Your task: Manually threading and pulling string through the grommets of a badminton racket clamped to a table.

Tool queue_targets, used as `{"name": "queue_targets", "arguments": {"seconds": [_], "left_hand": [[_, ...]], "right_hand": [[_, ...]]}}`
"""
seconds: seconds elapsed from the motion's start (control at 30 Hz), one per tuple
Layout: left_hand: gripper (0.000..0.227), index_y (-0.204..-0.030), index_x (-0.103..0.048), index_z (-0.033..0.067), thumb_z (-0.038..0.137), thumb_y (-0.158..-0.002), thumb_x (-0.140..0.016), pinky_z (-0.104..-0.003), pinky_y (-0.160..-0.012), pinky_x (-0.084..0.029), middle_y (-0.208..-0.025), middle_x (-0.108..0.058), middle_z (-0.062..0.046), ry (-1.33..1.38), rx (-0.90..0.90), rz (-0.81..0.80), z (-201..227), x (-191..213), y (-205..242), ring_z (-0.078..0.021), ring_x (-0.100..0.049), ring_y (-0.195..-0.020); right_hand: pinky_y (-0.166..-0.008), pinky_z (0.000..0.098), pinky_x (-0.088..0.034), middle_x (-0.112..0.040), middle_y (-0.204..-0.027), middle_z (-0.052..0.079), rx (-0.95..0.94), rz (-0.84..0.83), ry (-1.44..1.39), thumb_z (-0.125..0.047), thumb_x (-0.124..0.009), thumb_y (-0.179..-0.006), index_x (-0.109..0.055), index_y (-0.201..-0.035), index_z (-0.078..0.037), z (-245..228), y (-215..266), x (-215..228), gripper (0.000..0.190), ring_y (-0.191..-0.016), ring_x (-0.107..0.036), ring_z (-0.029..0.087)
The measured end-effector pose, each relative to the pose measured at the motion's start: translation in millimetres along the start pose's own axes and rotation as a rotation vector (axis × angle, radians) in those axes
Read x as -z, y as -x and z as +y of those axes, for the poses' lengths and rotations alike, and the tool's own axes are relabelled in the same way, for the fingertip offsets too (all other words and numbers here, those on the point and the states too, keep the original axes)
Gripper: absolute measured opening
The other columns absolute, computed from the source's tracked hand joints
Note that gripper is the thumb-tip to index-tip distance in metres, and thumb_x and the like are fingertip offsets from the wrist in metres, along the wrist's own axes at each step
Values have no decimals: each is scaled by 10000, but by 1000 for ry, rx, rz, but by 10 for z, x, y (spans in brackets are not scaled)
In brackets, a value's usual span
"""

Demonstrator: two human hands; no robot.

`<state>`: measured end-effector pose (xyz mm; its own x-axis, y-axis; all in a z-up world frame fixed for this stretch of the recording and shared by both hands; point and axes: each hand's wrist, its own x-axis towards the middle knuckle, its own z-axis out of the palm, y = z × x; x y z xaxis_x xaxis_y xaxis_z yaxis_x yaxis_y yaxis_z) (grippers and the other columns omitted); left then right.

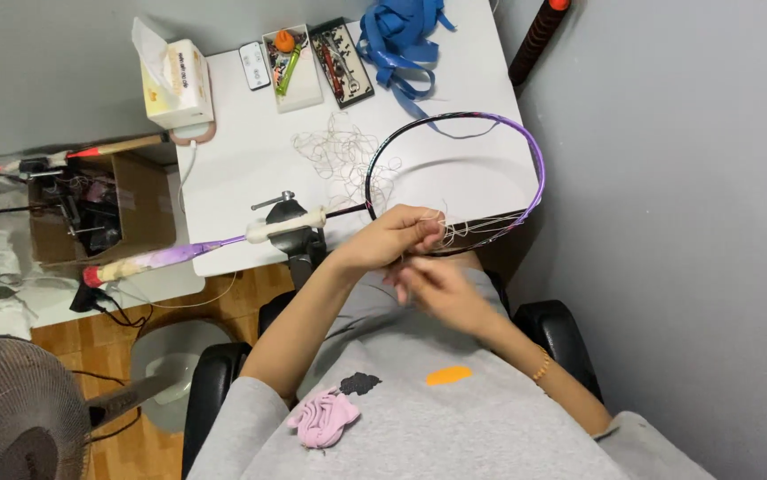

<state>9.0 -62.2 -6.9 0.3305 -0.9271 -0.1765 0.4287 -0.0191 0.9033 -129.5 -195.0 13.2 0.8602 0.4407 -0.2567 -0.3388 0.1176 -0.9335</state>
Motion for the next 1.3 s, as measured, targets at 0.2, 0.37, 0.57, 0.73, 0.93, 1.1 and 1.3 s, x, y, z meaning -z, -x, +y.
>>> {"name": "queue_targets", "arguments": {"seconds": [0.2,0.37,0.57,0.73,0.93,1.1,1.3], "left_hand": [[310,-879,-585,26,245,-1092,-536,-245,-659,-419,-771,-530,18,-307,-149,-97,530,-184,-102,-71,-454,-725],[264,-999,-735,79,274,-1090,-581,-301,-694,-514,-848,-709,-52,-817,-514,-261,1087,-117,-486,-117,-652,-746],[227,-1054,-706,14,234,-1070,-650,-279,-689,-577,-822,-744,-78,-939,-555,-315,2019,-189,-1381,-129,-730,-741],[319,-1147,-738,63,352,-1018,-694,-249,-792,-598,-1028,-776,-50,-923,-346,-415,2248,227,-2267,-115,-772,-928],[503,-1164,-764,89,541,-959,-683,-435,-765,-543,-1030,-742,-108,-1534,-60,-234,1967,764,-2524,-235,-714,-830],[346,-1196,-712,61,325,-991,-621,-333,-718,-585,-915,-725,-56,-1017,-67,-306,1934,1155,-2370,-148,-695,-788],[408,-1000,-745,60,386,-1060,-508,-323,-727,-572,-841,-755,-64,-1086,-247,-357,1243,640,-627,-153,-714,-761]], "right_hand": [[-403,172,-308,-715,-892,19,127,803,-450,-299,-450,-1046,-675,-1114,-18,-432,394,617,366,-523,-476,51],[-453,202,-276,-525,-744,-2,376,568,-1691,-41,-402,-1101,-583,-1105,-19,110,606,1148,182,-501,-351,61],[-402,225,-208,-351,-608,-43,247,527,-1347,-31,-440,-1010,-571,-966,-47,242,692,1297,139,-439,-239,71],[-410,225,-204,-344,-599,-34,315,473,-1629,-25,-403,-1012,-575,-954,-35,282,686,1320,182,-424,-225,76],[-418,226,-209,-356,-599,-34,396,446,-1853,-48,-389,-1042,-572,-953,-22,210,608,1263,206,-432,-230,69],[-425,224,-208,-353,-605,-36,369,468,-1850,-46,-389,-1046,-574,-949,-26,285,504,1219,210,-447,-233,66],[-424,226,-194,-330,-607,-36,379,446,-1832,-15,-405,-1022,-579,-952,-24,364,500,1290,188,-445,-209,70]]}}
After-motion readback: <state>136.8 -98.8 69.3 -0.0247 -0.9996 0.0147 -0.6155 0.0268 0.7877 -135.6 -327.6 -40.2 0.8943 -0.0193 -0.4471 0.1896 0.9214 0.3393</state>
